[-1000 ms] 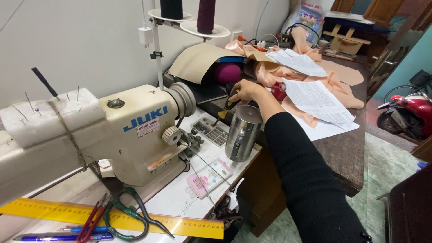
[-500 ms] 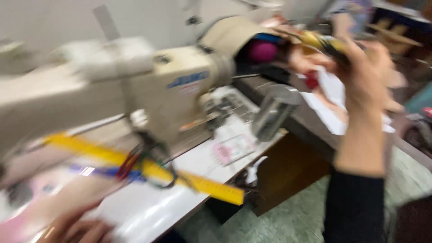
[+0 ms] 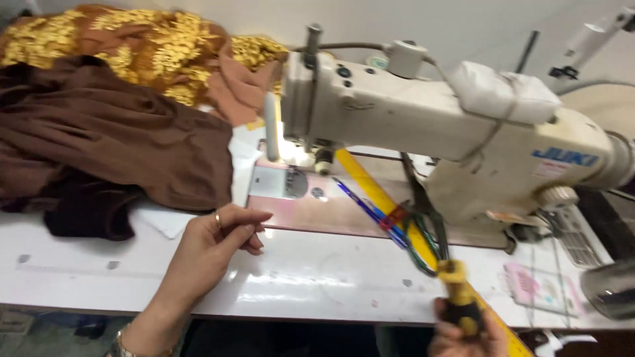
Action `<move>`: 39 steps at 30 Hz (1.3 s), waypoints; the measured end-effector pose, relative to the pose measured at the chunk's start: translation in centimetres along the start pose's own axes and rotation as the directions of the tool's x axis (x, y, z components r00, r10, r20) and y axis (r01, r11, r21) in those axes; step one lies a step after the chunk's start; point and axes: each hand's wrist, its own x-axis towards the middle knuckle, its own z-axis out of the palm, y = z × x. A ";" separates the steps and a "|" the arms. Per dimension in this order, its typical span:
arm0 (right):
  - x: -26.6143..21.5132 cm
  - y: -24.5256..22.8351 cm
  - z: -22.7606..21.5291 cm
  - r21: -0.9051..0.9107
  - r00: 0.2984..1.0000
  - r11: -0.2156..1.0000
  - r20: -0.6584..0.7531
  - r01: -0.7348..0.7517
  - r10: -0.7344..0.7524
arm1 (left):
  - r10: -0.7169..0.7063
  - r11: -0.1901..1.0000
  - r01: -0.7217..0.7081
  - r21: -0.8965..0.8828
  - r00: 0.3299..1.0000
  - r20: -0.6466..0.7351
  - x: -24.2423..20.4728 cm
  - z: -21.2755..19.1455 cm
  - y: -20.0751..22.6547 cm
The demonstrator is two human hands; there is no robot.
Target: The person uses a screwdriver to remove a screw from the sewing machine's needle plate area. They then insert a new needle into the machine and use the screwdriver to tighten the screw, securing the needle in place.
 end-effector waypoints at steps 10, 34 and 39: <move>3.9 8.9 22.0 -0.735 0.970 0.633 -0.181 -0.242 0.161 | -0.089 0.869 0.040 0.492 0.993 0.076 9.1 -3.5 4.2; 17.1 1.5 24.2 -0.997 0.990 -0.056 -0.041 -0.049 -0.135 | 0.040 0.938 -0.094 0.334 0.986 0.164 15.2 -0.3 -5.3; 17.7 1.4 24.1 -0.991 0.968 -0.123 -0.022 -0.054 -0.248 | 0.089 0.934 -0.152 0.324 0.976 0.199 14.8 0.0 -5.1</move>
